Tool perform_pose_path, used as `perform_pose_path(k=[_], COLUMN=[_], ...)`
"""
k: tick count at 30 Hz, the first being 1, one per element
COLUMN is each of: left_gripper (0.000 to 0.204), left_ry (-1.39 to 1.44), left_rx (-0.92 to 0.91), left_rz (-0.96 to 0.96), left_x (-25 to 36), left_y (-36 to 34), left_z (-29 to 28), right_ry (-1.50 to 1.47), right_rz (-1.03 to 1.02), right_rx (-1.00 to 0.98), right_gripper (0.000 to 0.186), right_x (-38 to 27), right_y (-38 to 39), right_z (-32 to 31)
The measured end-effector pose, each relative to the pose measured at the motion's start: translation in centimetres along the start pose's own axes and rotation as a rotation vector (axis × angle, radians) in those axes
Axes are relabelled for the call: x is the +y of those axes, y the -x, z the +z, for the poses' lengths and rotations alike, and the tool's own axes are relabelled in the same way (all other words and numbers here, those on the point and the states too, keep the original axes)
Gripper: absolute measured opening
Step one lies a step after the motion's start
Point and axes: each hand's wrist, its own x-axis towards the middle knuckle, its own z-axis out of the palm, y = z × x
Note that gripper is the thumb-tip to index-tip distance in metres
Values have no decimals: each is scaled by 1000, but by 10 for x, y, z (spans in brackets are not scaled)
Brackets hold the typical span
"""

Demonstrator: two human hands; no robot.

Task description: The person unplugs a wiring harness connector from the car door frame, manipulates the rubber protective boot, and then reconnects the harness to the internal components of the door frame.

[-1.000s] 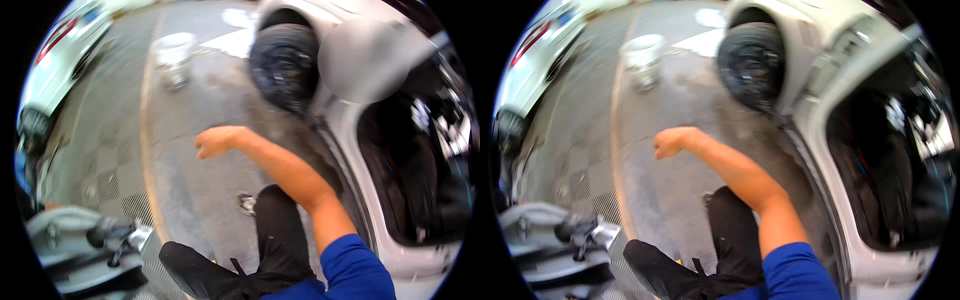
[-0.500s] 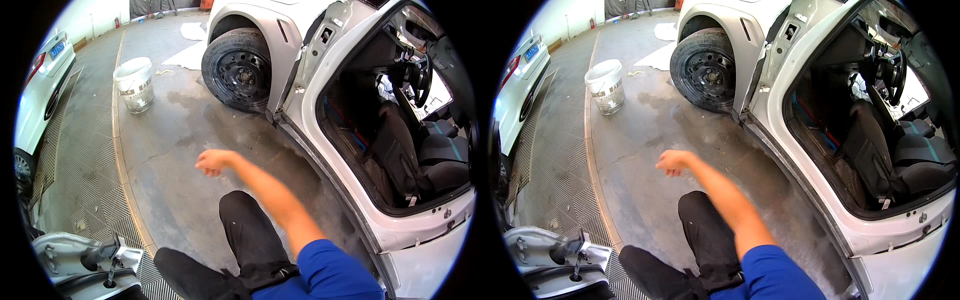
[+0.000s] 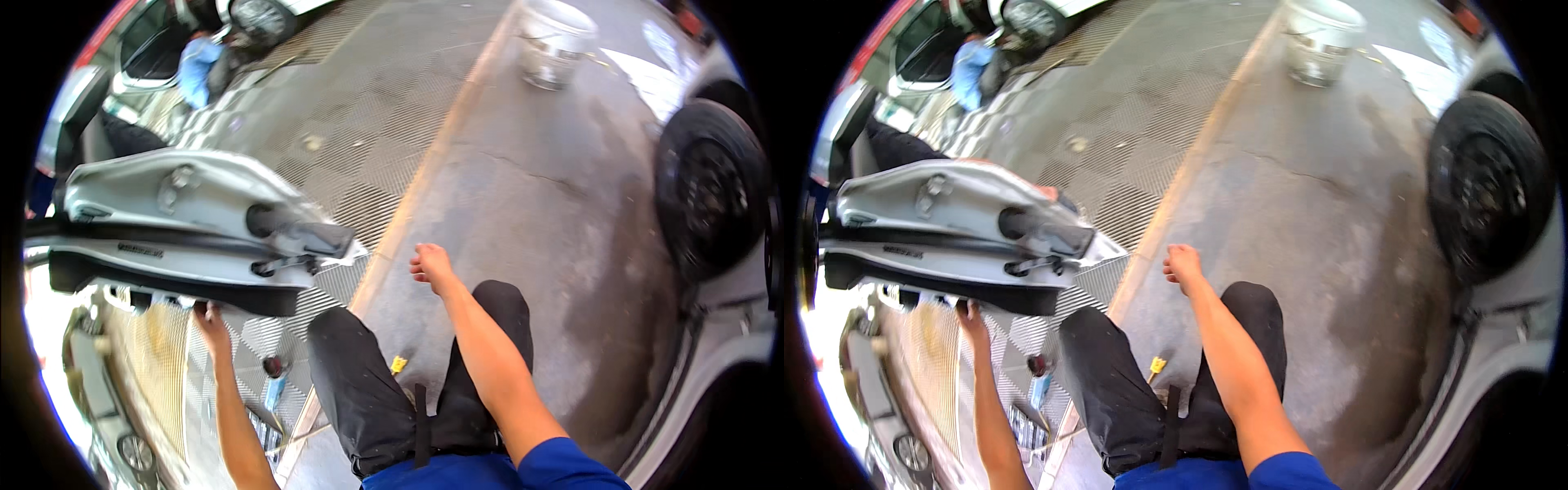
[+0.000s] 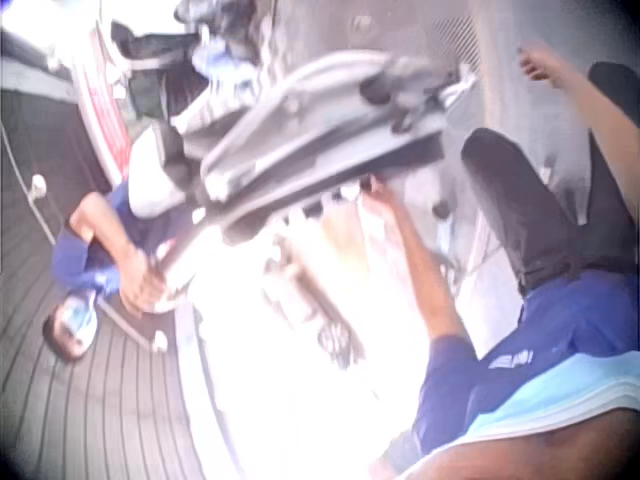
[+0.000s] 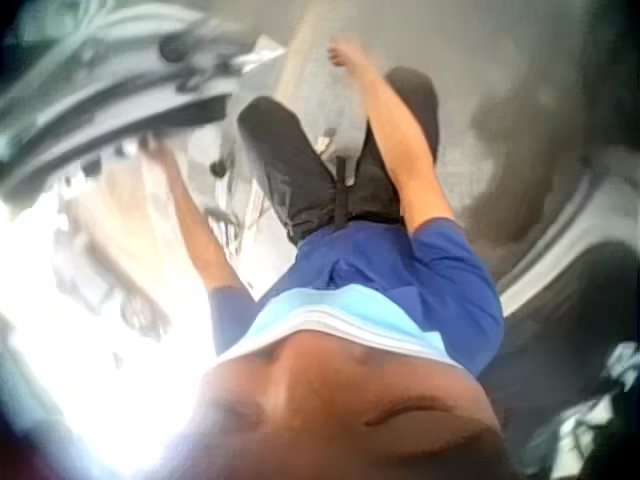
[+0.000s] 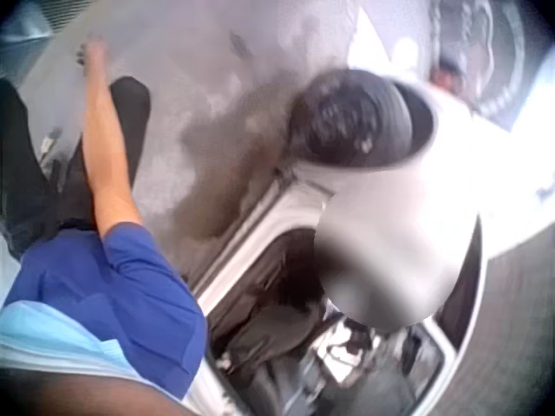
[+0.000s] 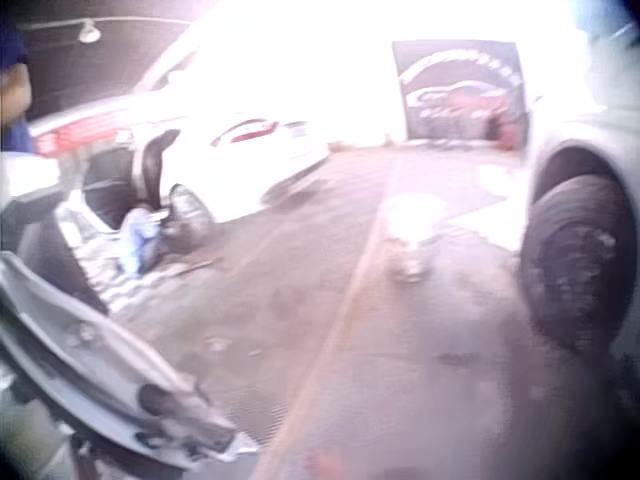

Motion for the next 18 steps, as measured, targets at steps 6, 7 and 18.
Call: perform_pose_path(k=[6,7,18], left_gripper=[45,44,42], left_ry=[-168,-145,-336], left_rx=[-64,-97,-182], left_rz=[-100,-121,-56], left_x=[51,58,47], left_y=[28,28,28], left_z=[-34,-38,-37], right_ry=[104,137,1585], right_rz=[45,75,-540], right_rx=[-169,-185,-545], right_gripper=[23,22,54], right_x=[43,52,167], right_y=[-30,-36,13], right_z=[57,62,82])
